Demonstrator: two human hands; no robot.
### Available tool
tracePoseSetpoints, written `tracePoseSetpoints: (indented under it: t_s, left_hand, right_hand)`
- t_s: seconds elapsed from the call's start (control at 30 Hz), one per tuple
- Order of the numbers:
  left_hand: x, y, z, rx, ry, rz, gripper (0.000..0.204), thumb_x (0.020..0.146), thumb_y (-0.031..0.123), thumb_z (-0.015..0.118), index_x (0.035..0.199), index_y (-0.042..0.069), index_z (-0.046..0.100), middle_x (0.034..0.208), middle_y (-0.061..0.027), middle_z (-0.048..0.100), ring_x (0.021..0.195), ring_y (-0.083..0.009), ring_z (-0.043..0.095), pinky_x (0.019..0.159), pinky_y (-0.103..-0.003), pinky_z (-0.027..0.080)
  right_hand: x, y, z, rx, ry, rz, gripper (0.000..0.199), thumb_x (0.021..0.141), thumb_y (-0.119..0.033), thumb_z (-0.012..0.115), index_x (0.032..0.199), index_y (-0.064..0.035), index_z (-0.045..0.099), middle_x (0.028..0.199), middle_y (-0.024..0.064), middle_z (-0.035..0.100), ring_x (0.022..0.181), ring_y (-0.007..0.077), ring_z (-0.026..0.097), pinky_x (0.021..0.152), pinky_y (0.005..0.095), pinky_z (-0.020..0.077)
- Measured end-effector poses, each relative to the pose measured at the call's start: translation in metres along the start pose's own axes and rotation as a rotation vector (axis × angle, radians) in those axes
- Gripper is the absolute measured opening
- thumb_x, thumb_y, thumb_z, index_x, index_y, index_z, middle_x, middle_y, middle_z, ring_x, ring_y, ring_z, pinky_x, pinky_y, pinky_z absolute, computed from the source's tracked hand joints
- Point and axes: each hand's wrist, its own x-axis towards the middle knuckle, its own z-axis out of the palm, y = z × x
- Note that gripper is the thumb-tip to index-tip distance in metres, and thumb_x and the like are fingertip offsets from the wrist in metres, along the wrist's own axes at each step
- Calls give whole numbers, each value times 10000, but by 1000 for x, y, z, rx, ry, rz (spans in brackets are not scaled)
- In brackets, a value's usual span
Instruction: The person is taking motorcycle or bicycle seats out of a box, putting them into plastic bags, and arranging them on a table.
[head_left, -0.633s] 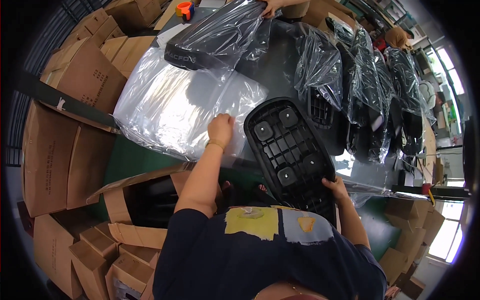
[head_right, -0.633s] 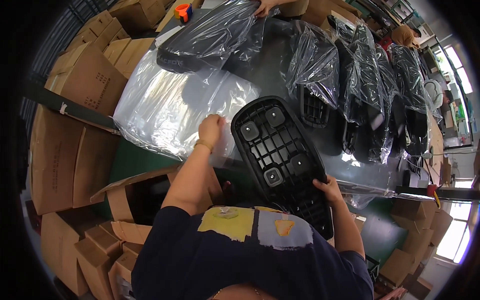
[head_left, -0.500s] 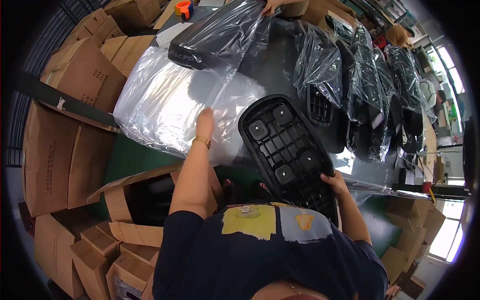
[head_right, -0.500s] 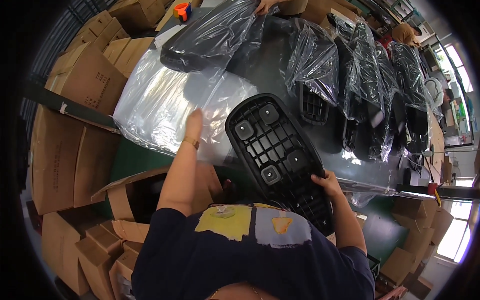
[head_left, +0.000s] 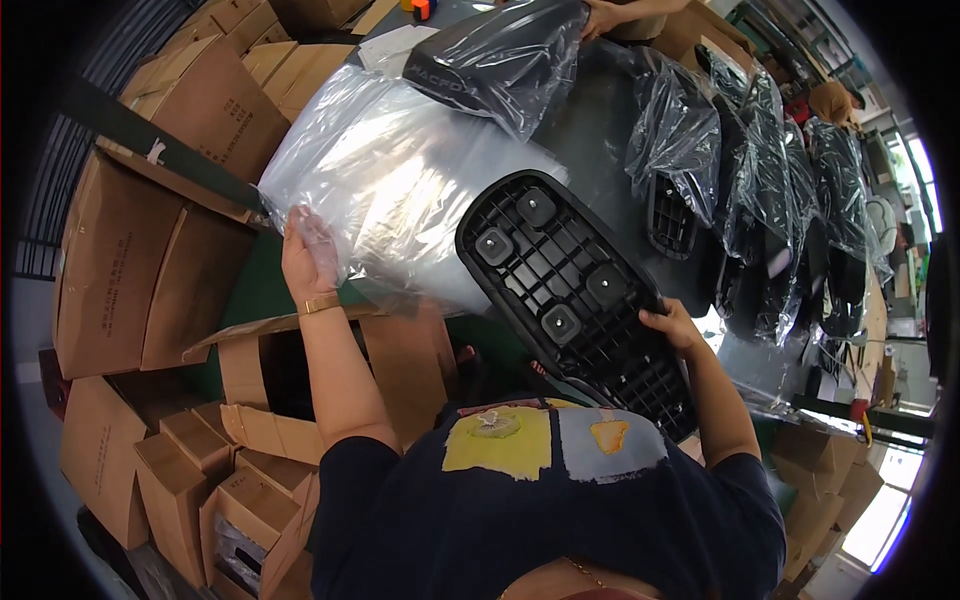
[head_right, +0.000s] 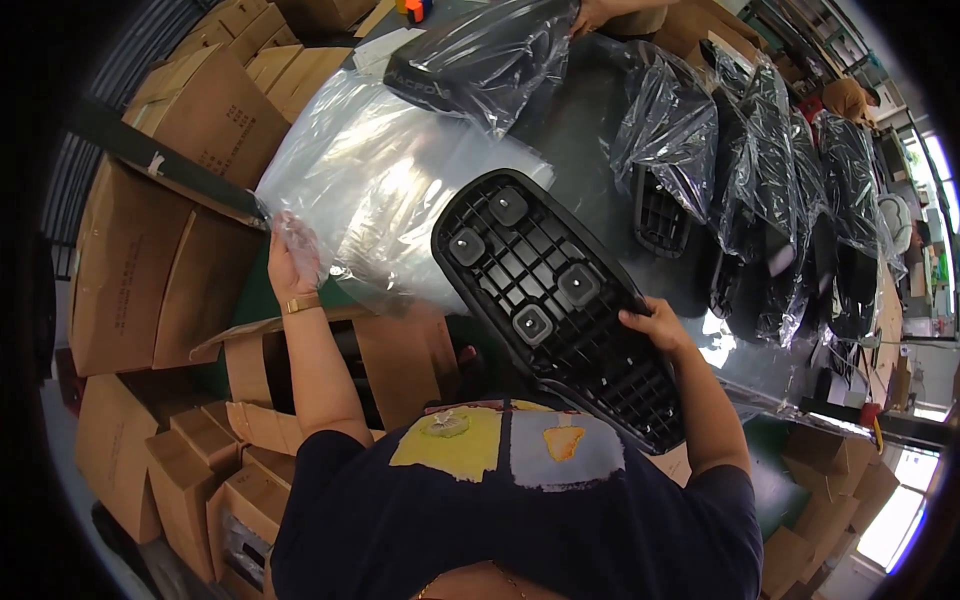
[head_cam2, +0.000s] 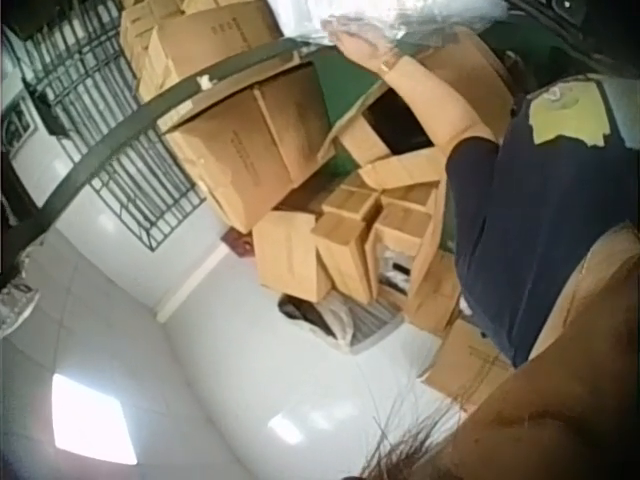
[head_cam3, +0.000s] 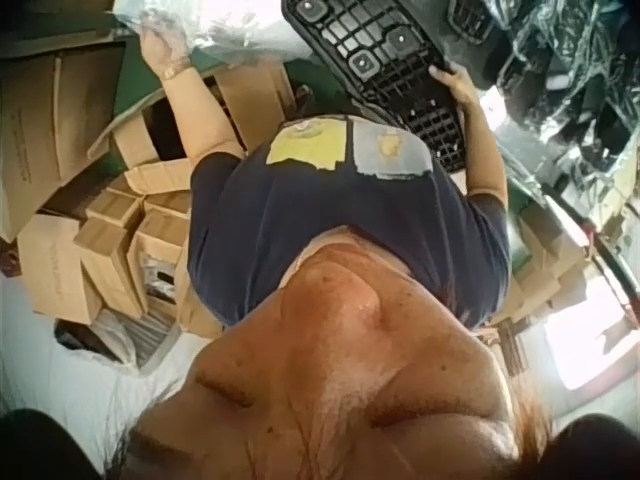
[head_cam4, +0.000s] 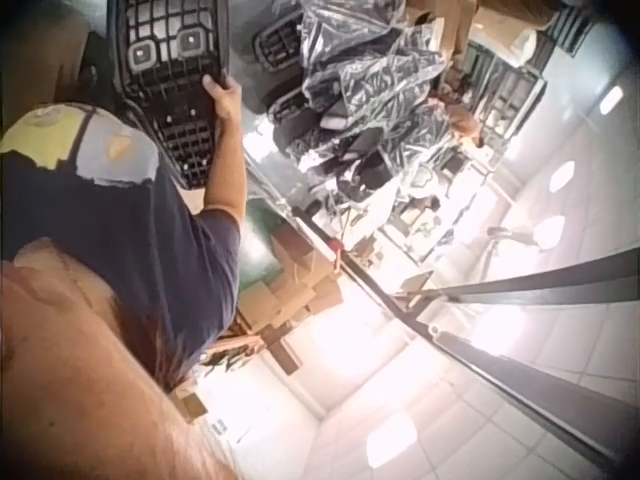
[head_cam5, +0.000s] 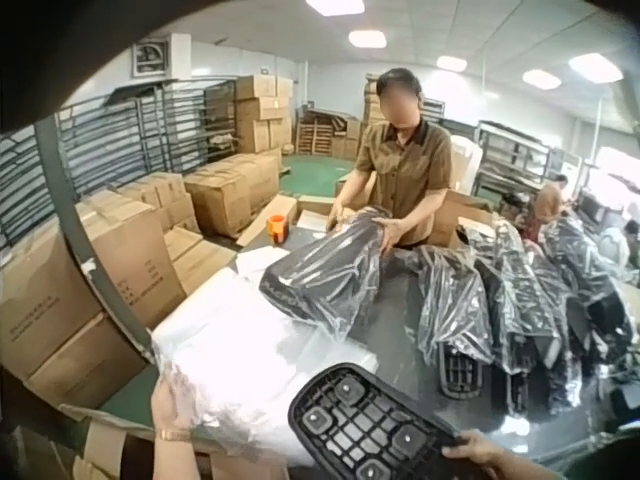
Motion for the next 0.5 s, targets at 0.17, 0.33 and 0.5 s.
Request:
tracePoseSetpoints:
  t_s: [0.17,0.33,0.5]
  left_hand:
    - [-18,-22,-13,70,-198,-178,112,901,183,590,829,99,574,728,6,557,677,-114,537,635,-229,457]
    - [-32,-43,-6,185,-84,-235,80,879,146,618,887,67,611,780,-38,619,682,-111,561,626,-238,454]
    - [-50,-52,11,354,-174,-194,116,882,123,604,961,39,615,810,-39,628,715,-84,562,634,-211,453]
  right_hand:
    - [45,-52,13,-136,-45,-66,279,793,-276,702,909,-32,635,792,-8,623,744,93,567,715,253,445]
    - [100,-72,5,-485,81,-139,378,794,-243,690,1077,-4,617,916,60,662,839,125,598,784,260,455]
    - [110,-70,13,-586,413,-467,493,777,-184,683,1217,-24,529,1052,151,633,1000,230,603,874,307,453]
